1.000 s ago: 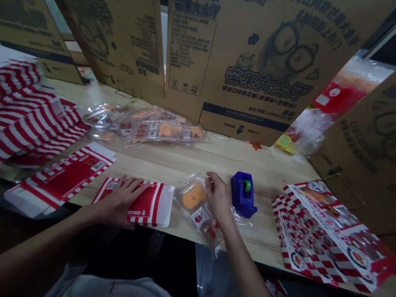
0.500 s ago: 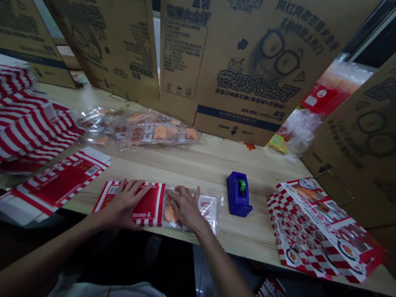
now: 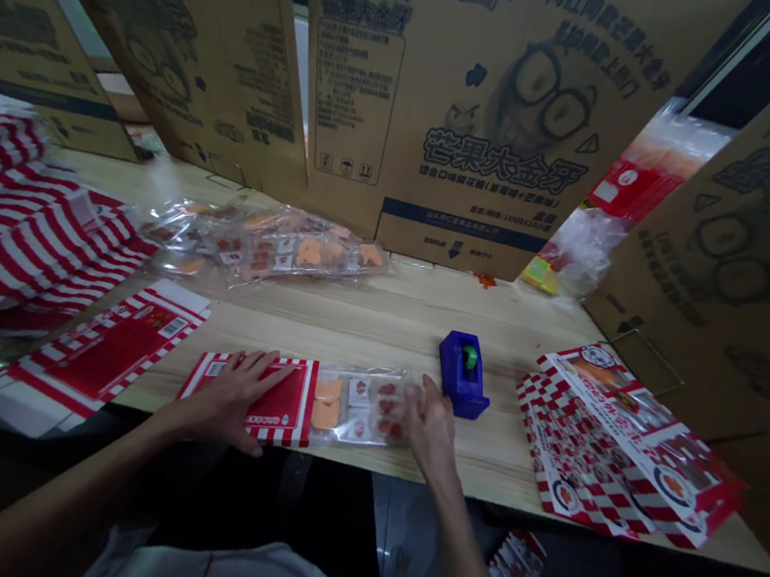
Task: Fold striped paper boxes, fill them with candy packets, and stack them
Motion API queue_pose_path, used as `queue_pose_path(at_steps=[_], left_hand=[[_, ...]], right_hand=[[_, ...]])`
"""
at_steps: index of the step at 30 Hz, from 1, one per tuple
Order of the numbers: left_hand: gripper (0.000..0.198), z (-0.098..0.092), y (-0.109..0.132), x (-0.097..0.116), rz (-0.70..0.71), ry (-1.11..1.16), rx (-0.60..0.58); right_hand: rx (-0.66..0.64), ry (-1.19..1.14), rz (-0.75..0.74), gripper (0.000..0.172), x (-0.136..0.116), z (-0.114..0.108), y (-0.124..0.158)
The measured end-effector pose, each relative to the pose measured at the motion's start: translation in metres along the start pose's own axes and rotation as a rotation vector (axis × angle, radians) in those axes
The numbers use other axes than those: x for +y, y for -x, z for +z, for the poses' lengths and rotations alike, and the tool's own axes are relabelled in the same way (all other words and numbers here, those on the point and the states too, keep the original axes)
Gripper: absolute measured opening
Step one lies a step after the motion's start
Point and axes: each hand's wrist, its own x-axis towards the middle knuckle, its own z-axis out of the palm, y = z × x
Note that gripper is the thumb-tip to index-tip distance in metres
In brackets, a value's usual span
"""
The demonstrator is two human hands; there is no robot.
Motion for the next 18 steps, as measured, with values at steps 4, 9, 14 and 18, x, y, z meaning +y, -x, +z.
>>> queue_pose_path(at_steps=[4,9,14,18], left_hand=[[0.122,0.008,-0.005,0.005,-0.019,-0.019,0.083],[0.12,0.022,-0.011,0.02,-0.043,-0.037,0.179],[0.112,0.016,-0.005,0.026,-0.168,-0.033,0.275],[0.115,0.003,0.005,0.045,-0.396,0.056,0.477]], right_hand=[[-0.088,-0.162,0.07,0.05,0.003,0.002,0.029],[-0.316,-0.551,0.078,0.051,-0.055,0.058,0.06],[-0.378,-0.744,0.027,0.049,-0.09,0.072,0.061],[0.034,-0.683,0.019,0.032,-0.098,0.061,0.065]])
